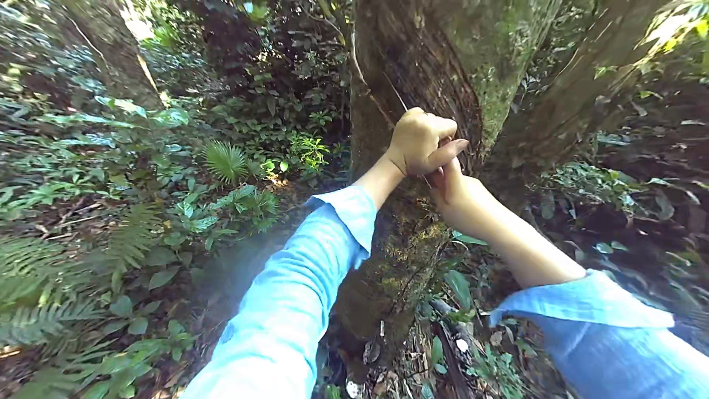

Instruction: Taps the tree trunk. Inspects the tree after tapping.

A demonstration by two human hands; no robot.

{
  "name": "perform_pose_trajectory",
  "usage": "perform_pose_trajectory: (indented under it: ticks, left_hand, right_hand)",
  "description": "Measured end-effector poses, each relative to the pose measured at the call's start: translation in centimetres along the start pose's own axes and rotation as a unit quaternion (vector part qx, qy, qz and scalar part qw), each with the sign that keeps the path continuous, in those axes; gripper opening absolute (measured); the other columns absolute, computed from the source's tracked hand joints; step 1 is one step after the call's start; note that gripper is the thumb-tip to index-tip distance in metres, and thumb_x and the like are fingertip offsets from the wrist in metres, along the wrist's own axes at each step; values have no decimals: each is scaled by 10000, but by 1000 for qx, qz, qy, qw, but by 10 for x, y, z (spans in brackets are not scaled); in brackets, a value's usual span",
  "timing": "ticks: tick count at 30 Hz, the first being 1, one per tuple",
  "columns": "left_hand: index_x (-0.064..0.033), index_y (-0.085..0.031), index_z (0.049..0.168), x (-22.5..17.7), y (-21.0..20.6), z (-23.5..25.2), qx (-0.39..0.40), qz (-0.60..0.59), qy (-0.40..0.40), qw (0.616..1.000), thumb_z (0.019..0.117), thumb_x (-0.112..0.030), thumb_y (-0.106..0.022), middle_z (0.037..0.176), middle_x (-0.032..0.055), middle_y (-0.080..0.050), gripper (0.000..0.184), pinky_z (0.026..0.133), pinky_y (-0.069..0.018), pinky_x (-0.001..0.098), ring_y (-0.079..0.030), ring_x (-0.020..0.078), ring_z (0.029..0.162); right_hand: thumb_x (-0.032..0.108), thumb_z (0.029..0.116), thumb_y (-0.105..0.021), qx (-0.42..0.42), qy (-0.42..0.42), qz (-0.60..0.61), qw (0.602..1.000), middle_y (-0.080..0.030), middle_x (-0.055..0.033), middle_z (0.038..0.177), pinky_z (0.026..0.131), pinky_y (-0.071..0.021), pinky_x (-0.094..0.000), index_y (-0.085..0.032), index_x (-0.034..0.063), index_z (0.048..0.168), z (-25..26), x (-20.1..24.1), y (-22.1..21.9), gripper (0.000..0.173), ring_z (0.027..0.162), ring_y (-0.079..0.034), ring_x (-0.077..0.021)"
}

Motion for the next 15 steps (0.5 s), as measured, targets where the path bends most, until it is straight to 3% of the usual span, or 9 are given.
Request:
perform_pose_trajectory:
  ticks: [2,4,5,7,8,10,11,14,15]
  left_hand:
    - [-22,-614,628,18,9,9,0,1,12,1000,948,-351,-426,612,135,-629,496,744,-460,497,-648,293,643]
    - [-27,-606,618,32,12,11,-50,19,35,998,948,-373,-398,602,124,-624,521,746,-453,481,-635,272,628]
    - [-30,-618,616,27,11,12,-66,38,58,995,937,-366,-419,603,113,-636,505,752,-465,470,-645,255,632]
    - [-24,-676,702,-8,2,6,6,73,137,988,981,-329,-513,685,86,-672,444,836,-502,402,-677,209,746]
    - [-7,-658,715,-26,-6,1,16,54,116,992,974,-331,-498,696,107,-657,444,832,-482,430,-663,237,758]
    - [-50,-586,592,-40,-5,-3,-73,-5,28,997,914,-402,-447,557,87,-586,497,643,-430,438,-594,233,566]
    - [-63,-565,571,-37,1,1,-84,-18,11,996,917,-400,-436,528,72,-562,500,605,-412,421,-568,214,527]
    - [45,-603,649,-29,24,21,-6,35,114,993,986,-106,-533,605,124,-581,376,703,-471,320,-599,192,637]
    - [35,-612,653,-27,17,20,-16,49,120,991,980,-125,-540,613,122,-593,371,704,-466,342,-602,201,642]
  right_hand:
    - [92,1065,-475,-1,5,-25,1000,-675,-281,968,782,-523,-650,-246,55,1553,18,10,10,540,912,-687,-479]
    - [83,1058,-480,3,11,-39,999,-672,-296,977,782,-512,-674,-229,72,1566,33,6,13,567,922,-680,-506]
    - [69,1047,-501,1,22,-44,999,-663,-289,935,747,-518,-671,-253,55,1545,29,-2,16,556,874,-680,-500]
    - [50,1034,-542,-4,42,-37,998,-646,-232,862,693,-530,-623,-347,9,1455,-2,-23,15,466,785,-673,-428]
    - [33,1027,-543,-14,53,-28,998,-645,-221,856,689,-526,-602,-384,-20,1421,-19,-27,13,428,776,-669,-407]
    - [32,1019,-539,-42,80,-27,996,-678,-190,888,684,-538,-564,-428,-13,1393,-36,-21,16,393,785,-686,-365]
    - [38,1012,-549,-57,89,-34,994,-682,-171,879,661,-538,-557,-439,9,1390,-34,-15,20,394,768,-687,-355]
    - [5,1010,-572,-51,69,-57,995,-693,-223,908,684,-534,-629,-401,23,1451,-9,-15,30,473,809,-699,-439]
    - [11,1013,-572,-47,73,-61,994,-690,-224,896,682,-533,-632,-401,23,1447,-6,-23,31,466,802,-697,-443]
Point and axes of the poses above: each hand's wrist, its own z-axis towards the middle knuckle, its own y-axis out of the back of the hand, x = y × z, the point moved 10 cm from there along z, towards the middle knuckle
